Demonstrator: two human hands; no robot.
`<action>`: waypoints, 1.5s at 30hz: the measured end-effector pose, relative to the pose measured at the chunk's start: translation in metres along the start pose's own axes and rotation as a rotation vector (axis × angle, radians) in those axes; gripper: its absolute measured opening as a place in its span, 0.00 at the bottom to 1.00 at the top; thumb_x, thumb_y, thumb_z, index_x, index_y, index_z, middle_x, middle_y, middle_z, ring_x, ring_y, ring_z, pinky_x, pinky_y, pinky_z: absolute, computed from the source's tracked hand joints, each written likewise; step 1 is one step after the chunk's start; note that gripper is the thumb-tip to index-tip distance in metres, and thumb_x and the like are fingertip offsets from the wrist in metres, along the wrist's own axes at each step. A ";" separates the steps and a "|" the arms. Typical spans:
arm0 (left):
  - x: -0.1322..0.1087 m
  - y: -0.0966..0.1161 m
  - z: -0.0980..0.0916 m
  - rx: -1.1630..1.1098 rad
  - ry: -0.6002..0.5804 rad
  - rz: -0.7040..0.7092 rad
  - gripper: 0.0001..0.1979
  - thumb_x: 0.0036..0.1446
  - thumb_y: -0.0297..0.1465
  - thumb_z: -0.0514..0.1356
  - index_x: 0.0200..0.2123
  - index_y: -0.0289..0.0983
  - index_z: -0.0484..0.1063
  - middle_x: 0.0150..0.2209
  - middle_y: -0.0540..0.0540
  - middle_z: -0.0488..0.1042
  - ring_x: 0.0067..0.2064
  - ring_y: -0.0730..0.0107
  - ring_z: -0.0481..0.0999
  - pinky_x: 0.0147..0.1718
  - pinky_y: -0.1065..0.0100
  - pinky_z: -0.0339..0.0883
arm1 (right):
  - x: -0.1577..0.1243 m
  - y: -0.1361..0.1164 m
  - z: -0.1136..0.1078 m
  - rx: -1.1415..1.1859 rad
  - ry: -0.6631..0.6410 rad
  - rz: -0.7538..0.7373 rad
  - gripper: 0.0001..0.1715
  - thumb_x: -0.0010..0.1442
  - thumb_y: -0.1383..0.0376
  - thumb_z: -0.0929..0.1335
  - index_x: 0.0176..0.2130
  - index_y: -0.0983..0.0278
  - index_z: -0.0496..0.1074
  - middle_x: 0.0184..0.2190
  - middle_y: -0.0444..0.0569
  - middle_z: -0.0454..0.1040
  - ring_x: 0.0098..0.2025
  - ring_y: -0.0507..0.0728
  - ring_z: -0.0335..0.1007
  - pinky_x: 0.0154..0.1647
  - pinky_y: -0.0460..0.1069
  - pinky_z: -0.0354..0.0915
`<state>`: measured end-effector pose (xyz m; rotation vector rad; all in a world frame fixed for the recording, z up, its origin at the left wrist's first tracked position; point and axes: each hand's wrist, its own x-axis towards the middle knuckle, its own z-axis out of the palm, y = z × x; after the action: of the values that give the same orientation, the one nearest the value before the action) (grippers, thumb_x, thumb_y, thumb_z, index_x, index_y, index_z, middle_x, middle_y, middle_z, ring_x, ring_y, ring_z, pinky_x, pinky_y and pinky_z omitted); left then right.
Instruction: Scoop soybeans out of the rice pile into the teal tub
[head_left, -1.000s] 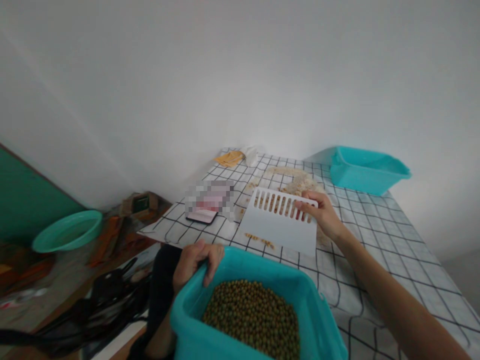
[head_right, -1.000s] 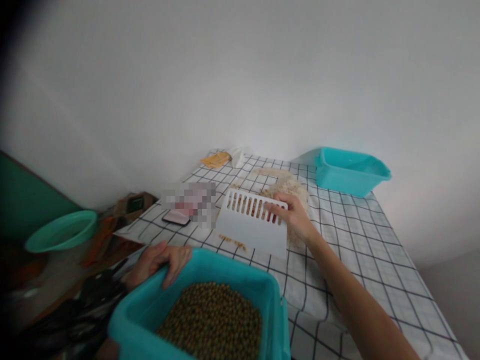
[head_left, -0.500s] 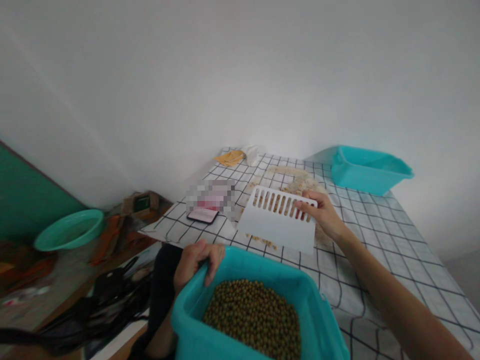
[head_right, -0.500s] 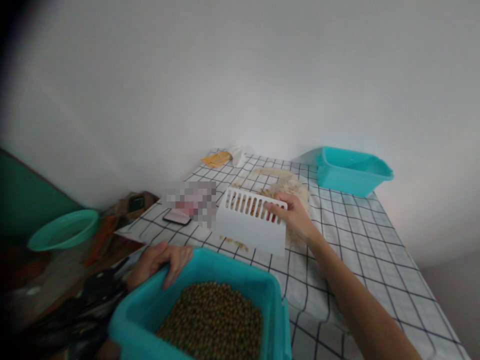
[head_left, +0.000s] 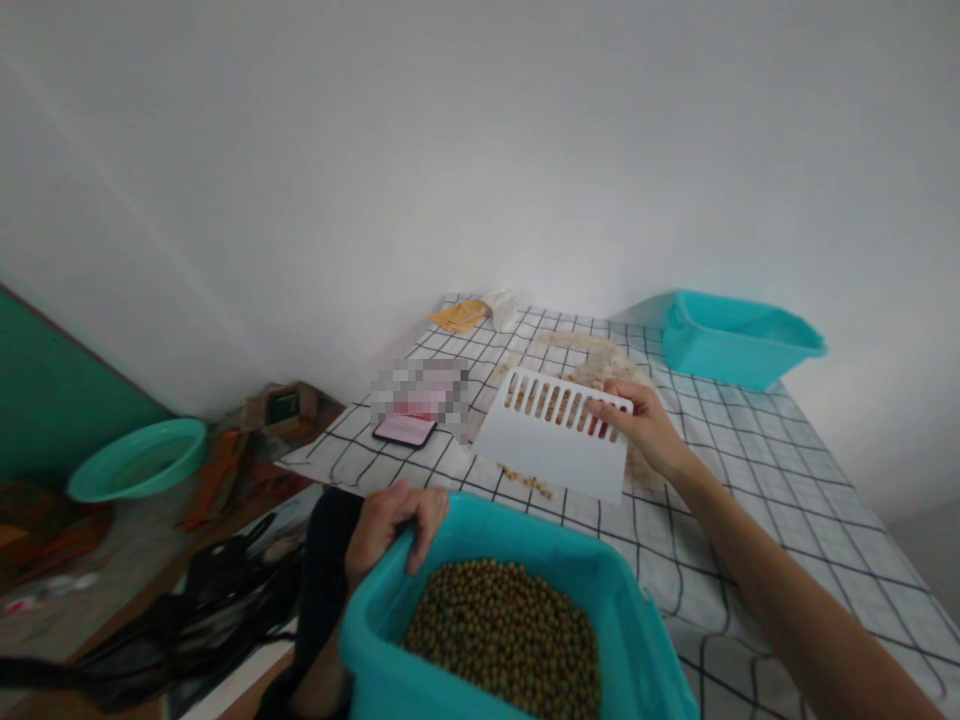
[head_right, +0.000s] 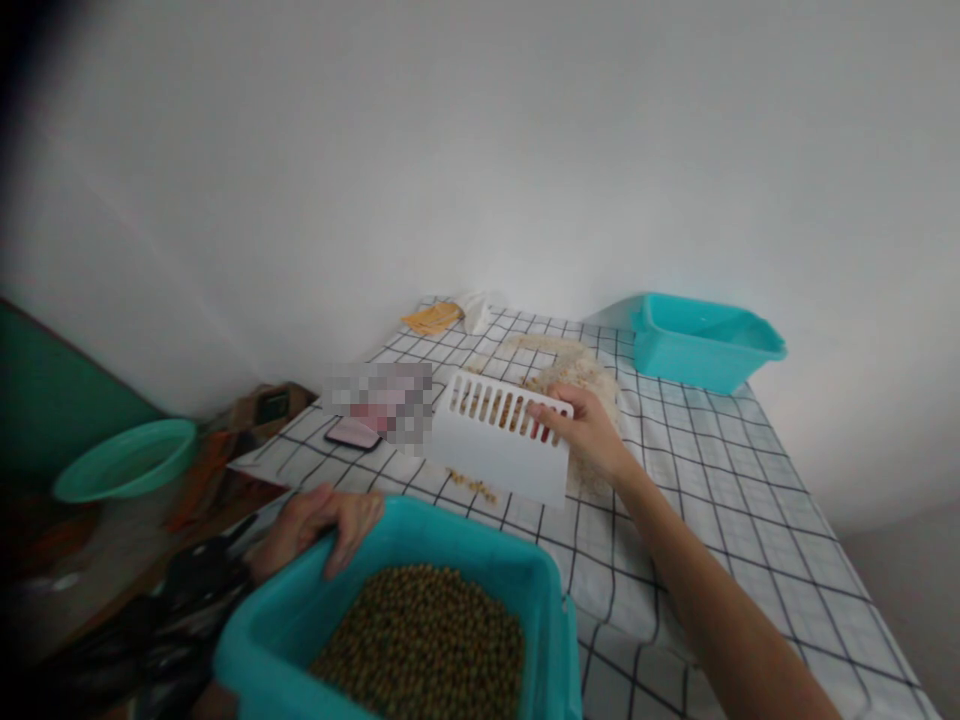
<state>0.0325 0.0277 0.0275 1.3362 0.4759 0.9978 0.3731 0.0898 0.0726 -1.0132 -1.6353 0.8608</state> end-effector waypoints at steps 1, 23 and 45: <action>0.000 0.000 0.000 -0.002 0.000 0.000 0.36 0.73 0.52 0.51 0.18 0.39 0.78 0.16 0.44 0.68 0.25 0.59 0.64 0.35 0.58 0.63 | 0.000 0.000 0.000 -0.005 -0.008 -0.006 0.30 0.58 0.43 0.76 0.21 0.60 0.68 0.19 0.41 0.66 0.24 0.52 0.62 0.25 0.48 0.58; -0.004 -0.001 -0.003 -0.079 -0.071 0.013 0.35 0.76 0.49 0.50 0.22 0.37 0.80 0.19 0.46 0.67 0.28 0.60 0.65 0.37 0.60 0.63 | 0.000 -0.005 0.004 0.035 -0.129 0.061 0.30 0.58 0.43 0.77 0.21 0.61 0.69 0.19 0.42 0.70 0.21 0.50 0.64 0.23 0.46 0.58; -0.004 -0.003 -0.003 -0.075 -0.068 0.024 0.35 0.77 0.47 0.48 0.23 0.38 0.81 0.19 0.46 0.68 0.28 0.59 0.65 0.37 0.60 0.62 | 0.000 -0.009 0.007 0.068 -0.071 0.071 0.31 0.57 0.43 0.77 0.21 0.61 0.68 0.19 0.42 0.68 0.22 0.51 0.62 0.23 0.46 0.56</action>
<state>0.0292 0.0268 0.0228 1.3071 0.3678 0.9777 0.3645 0.0857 0.0784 -1.0086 -1.6267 1.0033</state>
